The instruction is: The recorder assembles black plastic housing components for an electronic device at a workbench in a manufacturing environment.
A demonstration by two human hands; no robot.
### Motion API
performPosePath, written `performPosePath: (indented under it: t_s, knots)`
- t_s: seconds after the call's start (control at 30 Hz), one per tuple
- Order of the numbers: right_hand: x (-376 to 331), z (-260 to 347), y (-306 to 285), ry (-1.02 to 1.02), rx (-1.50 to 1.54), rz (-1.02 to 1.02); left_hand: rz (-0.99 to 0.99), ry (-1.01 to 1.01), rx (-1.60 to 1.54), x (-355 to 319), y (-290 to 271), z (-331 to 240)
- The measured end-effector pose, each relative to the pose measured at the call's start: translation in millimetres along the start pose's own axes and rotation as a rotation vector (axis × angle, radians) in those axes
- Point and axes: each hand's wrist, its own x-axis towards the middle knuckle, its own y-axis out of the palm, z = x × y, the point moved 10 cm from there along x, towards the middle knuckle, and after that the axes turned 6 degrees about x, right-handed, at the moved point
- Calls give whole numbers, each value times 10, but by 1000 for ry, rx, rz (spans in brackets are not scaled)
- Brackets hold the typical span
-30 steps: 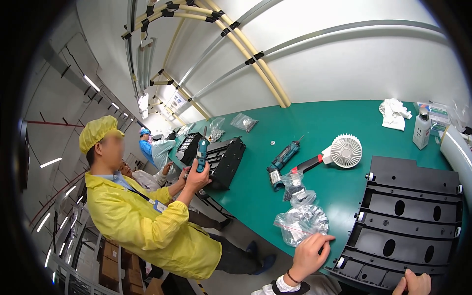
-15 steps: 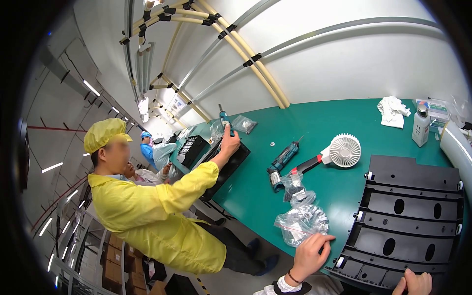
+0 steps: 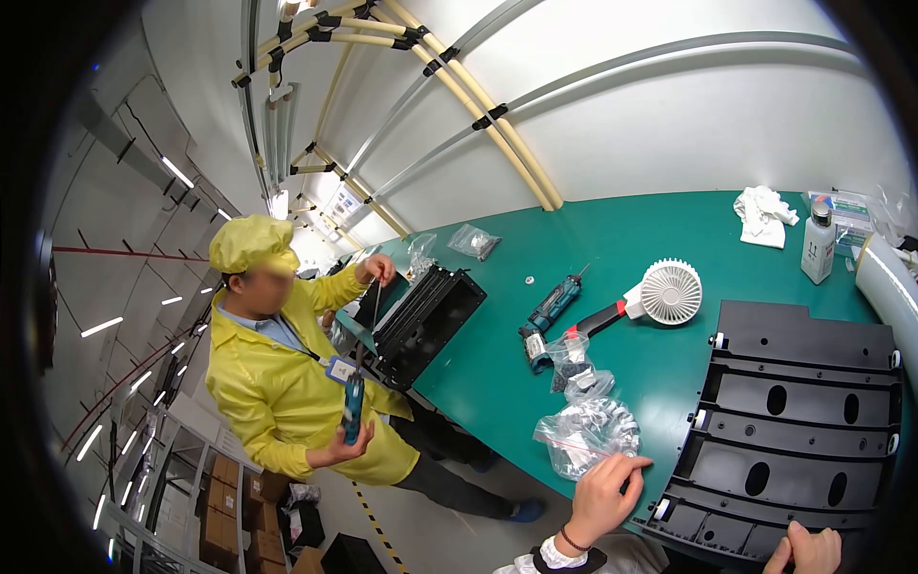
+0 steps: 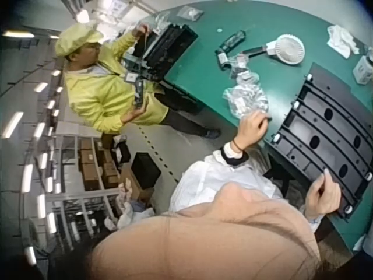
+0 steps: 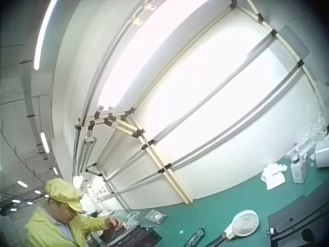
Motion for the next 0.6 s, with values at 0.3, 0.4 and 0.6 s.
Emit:
performPosePath:
  t_s: [0.3,0.4,0.6]
  knots:
    - [-2,18,-18,-11,-8,2,-4,4,2,-12,-16,-31]
    - [-13,5,-23,0,-3,8,-5,7,4,-7,-14,-30]
    - [10,8,-30,-3,18,3,10,9,20,-4,3,-27]
